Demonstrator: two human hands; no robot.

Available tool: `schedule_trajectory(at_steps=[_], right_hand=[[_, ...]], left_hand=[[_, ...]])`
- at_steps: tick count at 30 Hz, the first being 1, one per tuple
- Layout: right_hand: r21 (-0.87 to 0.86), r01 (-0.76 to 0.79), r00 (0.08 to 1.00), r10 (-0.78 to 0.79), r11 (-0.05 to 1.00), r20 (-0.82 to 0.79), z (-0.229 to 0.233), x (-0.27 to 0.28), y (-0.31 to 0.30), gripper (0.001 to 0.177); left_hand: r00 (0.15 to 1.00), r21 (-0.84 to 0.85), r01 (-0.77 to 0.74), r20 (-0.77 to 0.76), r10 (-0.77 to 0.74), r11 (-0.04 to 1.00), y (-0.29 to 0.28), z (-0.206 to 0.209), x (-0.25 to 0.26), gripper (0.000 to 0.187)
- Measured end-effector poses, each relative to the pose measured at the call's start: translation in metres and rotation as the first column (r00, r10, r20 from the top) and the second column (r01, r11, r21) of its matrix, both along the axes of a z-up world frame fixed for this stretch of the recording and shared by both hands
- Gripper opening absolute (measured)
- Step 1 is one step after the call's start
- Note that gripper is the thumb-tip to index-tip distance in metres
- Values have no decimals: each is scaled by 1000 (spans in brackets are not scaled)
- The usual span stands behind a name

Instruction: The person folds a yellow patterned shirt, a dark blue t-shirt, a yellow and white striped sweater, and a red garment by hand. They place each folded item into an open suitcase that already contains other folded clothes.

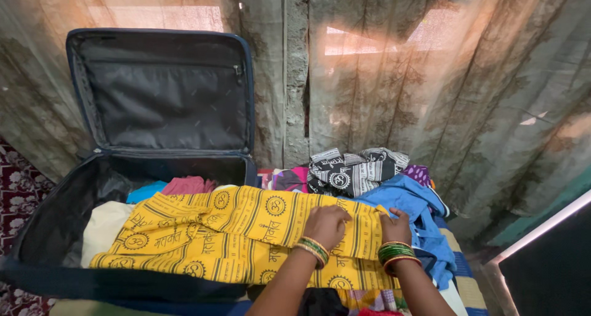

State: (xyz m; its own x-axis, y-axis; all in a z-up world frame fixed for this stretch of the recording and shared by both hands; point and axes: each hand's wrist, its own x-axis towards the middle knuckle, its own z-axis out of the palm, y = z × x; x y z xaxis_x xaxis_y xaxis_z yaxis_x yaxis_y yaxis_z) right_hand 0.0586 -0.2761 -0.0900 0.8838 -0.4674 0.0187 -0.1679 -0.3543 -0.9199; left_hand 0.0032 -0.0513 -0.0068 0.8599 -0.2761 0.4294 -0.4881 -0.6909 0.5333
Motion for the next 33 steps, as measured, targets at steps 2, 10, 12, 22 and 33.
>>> schedule_trajectory(at_steps=[2, 10, 12, 22, 33], right_hand=[[-126, -19, 993, 4, 992, -119, 22, -8, 4, 55], [-227, 14, 980, -59, 974, -193, 34, 4, -9, 53], [-227, 37, 983, -77, 973, -169, 18, 12, -14, 57], [-123, -52, 997, 45, 991, -65, 17, -8, -5, 51], [-365, -29, 1000, 26, 931, -11, 85, -46, 20, 51]], left_hand=[[999, 48, -47, -12, 48, 998, 0, 2, 15, 20], [988, 62, -140, -65, 144, 988, 1, -6, 38, 23], [956, 63, -191, -214, 200, 980, 0, -9, 38, 23], [918, 387, -112, -313, 244, 915, -6, -32, 70, 48], [906, 69, -316, -276, 322, 946, -20, -18, 38, 24]])
